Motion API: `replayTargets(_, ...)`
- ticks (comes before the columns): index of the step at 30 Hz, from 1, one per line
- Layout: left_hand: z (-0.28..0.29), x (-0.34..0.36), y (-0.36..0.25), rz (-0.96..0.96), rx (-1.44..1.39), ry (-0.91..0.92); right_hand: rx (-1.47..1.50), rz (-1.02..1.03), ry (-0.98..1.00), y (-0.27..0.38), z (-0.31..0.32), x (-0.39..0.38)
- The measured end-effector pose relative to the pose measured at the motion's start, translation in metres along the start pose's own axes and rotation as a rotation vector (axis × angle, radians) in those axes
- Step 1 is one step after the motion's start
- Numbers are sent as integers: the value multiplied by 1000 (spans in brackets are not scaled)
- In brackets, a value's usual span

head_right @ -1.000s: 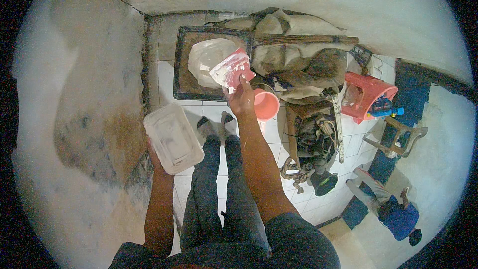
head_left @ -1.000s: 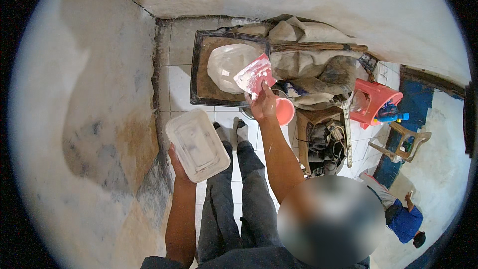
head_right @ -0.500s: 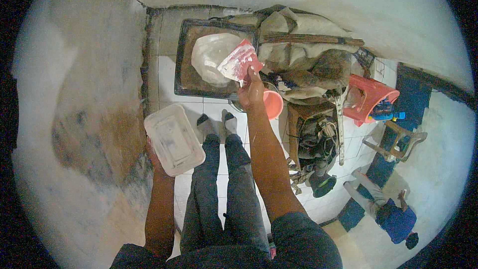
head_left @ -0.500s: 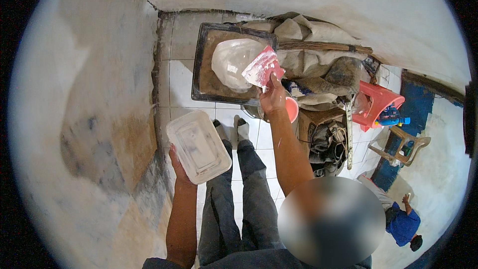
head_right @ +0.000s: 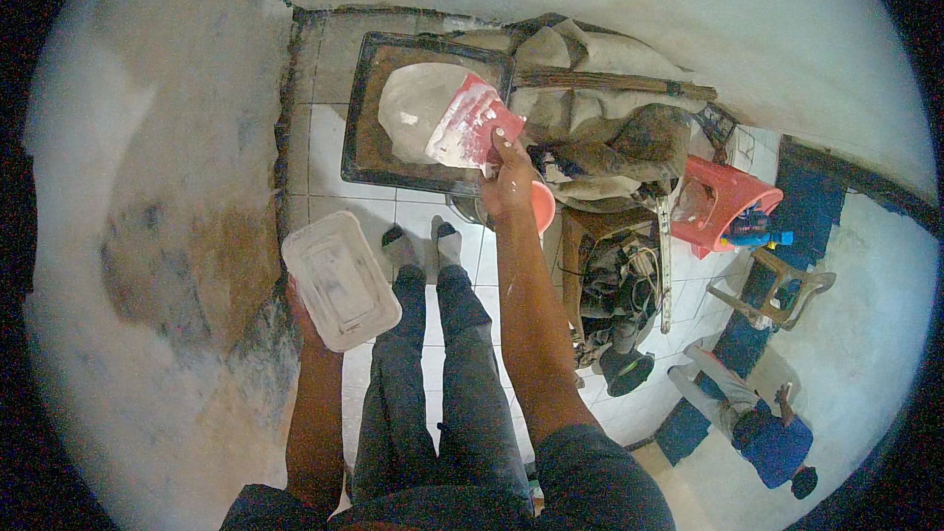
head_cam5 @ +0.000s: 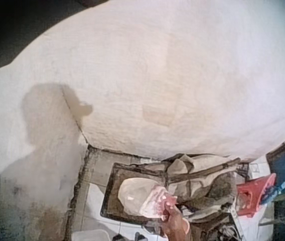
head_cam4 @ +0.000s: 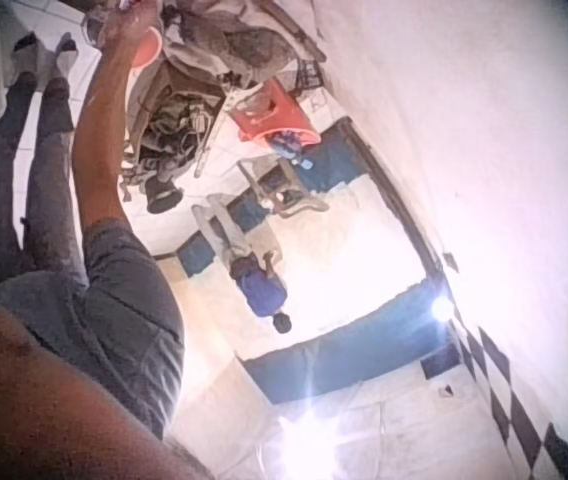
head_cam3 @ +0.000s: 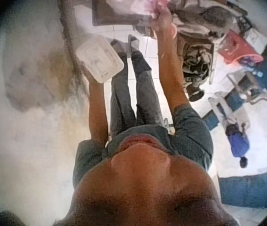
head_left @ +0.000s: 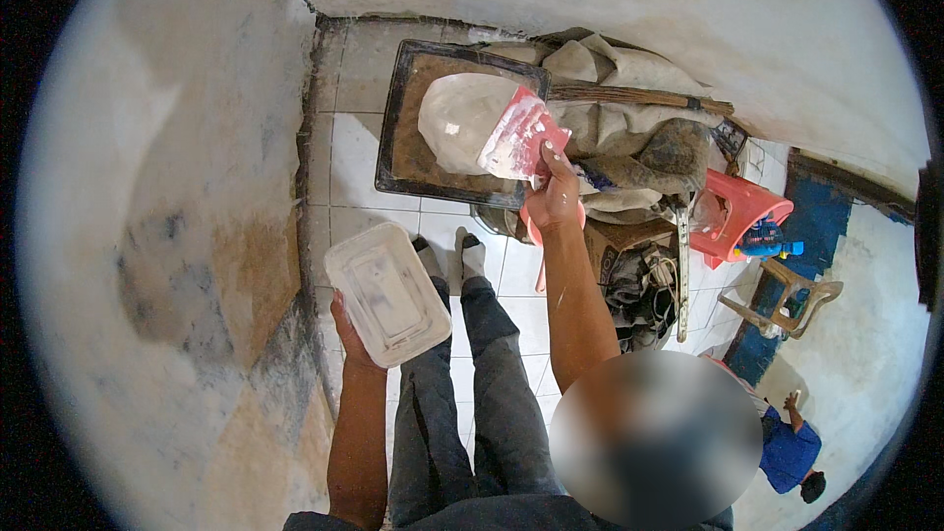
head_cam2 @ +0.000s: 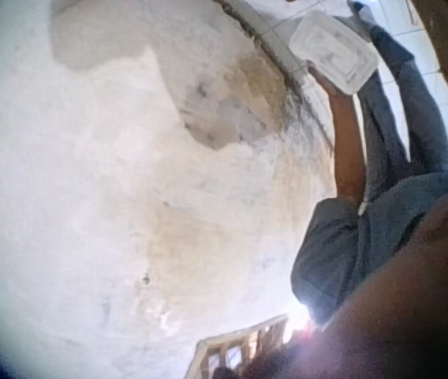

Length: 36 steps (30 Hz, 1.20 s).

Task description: The person is applying plaster to a wall using a putty knife and a plastic container. They spread the white plaster onto the wall surface, smooth it out, and then refill the knife with more plaster from the container.

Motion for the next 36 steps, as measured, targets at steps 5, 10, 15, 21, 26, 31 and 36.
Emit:
replayTargets(5,13,-4,12,44,-138,27,-64,-2,121,8,-27,-10)
replayTargets(10,12,-2,13,35,-161,-8,-76,37,116,13,-24,-6)
replayTargets(15,5,6,13,59,-233,87,-143,85,72,20,-1,4)
replayTargets(21,10,0,17,60,-211,72,-218,1,28,36,18,-21)
replayTargets(26,20,-2,20,69,-226,-13,-451,-168,6,15,22,-19)
replayTargets(31,19,-3,24,59,-210,10,-538,-87,5,21,-31,18)
replayTargets(36,32,-4,29,78,-202,-11,-724,-221,421,15,-81,24)
Point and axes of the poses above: each hand's wrist, its own x-axis towards the middle knuckle, its own z-axis out of the back of the hand, y = z × x, the point moved 10 cm from there along x, towards the middle knuckle, and after that the axes turned 3 degrees about z, right-handed, at the moved point
